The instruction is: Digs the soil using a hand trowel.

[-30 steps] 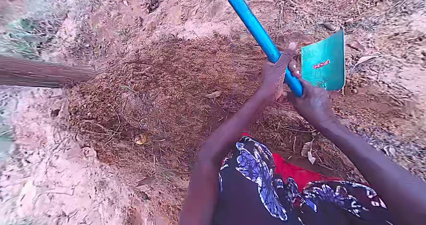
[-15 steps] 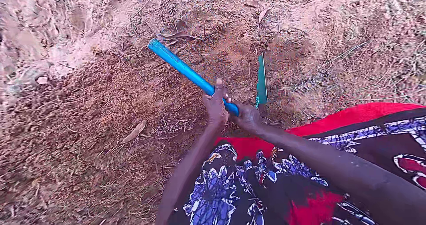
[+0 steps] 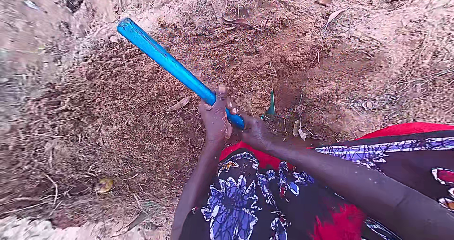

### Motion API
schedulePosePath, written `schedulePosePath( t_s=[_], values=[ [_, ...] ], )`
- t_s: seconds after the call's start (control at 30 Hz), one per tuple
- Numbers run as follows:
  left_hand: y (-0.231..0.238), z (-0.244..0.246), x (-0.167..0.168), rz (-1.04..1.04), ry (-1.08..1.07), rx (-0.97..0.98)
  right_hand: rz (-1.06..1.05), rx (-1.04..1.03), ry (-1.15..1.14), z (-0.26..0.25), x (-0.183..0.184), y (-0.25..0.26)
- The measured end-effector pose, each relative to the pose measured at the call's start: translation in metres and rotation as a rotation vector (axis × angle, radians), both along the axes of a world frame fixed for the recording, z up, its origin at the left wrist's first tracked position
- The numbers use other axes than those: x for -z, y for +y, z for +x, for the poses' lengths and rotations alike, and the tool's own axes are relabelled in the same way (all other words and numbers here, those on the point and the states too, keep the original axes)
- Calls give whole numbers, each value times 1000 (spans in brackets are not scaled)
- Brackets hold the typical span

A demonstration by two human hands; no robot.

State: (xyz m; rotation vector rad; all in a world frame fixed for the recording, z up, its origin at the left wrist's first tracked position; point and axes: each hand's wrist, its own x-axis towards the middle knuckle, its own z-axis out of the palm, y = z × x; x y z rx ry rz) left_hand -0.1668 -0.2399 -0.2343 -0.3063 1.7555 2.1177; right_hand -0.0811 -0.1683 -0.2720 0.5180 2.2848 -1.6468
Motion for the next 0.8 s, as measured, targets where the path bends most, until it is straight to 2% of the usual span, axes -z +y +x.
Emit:
schedulePosePath(
  t_s=[0.17, 0.3, 0.37, 0.43, 0.5, 0.57, 0.7, 0.8],
  values=[
    [-39, -56, -52, -131, 158, -126, -156, -129, 88, -67, -31, -43],
    [-89, -92, -136, -346, 450, -278, -350, -277, 342, -124, -102, -94],
    [-125, -96, -169, -405, 592, -322, -324, -371, 468, -147, -138, -114],
    [-148, -106, -179, -372, 614, -364, -212, -436, 481, -162, -157, -124],
    [-127, -124, -164, -241, 543, -453, -30, -444, 430, -171, -148, -109],
    [-82, -127, -128, -80, 456, -412, 146, -382, 352, -163, -120, -66],
    [21, -87, -41, 301, 166, -54, 438, -160, 251, -98, -46, 53],
    [92, -62, 12, 440, -92, 181, 626, -24, 98, -49, -7, 124]
  ],
)
